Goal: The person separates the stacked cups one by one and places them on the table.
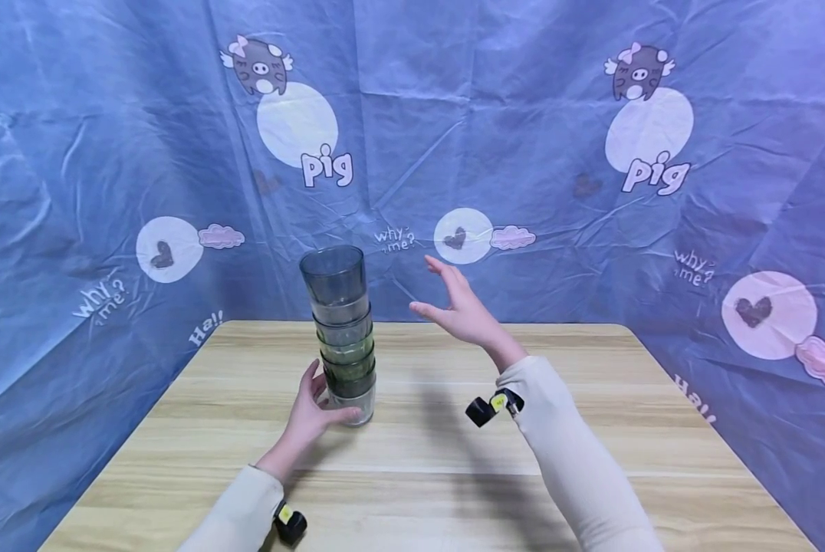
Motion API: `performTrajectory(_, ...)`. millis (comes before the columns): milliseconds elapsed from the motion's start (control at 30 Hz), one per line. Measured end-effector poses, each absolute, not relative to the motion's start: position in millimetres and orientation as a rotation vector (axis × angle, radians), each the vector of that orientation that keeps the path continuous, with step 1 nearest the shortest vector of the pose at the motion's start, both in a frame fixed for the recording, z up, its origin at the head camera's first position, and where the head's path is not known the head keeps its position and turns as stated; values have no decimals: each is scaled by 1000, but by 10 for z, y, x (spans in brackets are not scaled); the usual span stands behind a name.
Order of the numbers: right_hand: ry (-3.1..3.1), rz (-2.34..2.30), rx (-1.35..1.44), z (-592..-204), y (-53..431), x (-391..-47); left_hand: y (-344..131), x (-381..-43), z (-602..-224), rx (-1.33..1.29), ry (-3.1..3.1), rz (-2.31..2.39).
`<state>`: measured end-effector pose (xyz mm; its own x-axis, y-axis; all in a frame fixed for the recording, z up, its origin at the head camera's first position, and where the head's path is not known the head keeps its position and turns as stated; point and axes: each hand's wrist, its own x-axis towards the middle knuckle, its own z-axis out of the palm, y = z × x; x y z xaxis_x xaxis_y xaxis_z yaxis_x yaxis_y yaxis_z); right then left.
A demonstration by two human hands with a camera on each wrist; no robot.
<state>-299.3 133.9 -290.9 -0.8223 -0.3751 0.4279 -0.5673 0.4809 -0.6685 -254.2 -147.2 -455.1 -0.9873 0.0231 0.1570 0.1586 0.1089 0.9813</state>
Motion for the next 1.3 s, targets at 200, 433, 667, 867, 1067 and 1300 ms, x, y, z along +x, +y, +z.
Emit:
performTrajectory(200, -2417, 1511, 825, -2795, 1196, -3047, -1518, -2624, -4648, -214, -2216, -2189)
performTrajectory(433, -2246, 1797, 866, -2671, 970, -3098, -1575, -2685, -4697, -198, -2243, -2217)
performTrajectory(667, -2127, 2062, 874, -2571, 727, -3108, -1592, -2699, -4714, -176, -2274, -2229)
performTrajectory(867, -2106, 2185, 857, -2560, 524, -3075, -1592, -2717, -4745, -144, -2270, -2233)
performTrajectory(1067, -2125, 2158, 830, -2565, 369, -3073, -1599, -2732, -4771, -150, -2252, -2255)
performTrajectory(1300, -2266, 1951, 860, -2536, 261, -3068, -1613, -2733, -4752, -136, -2270, -2274)
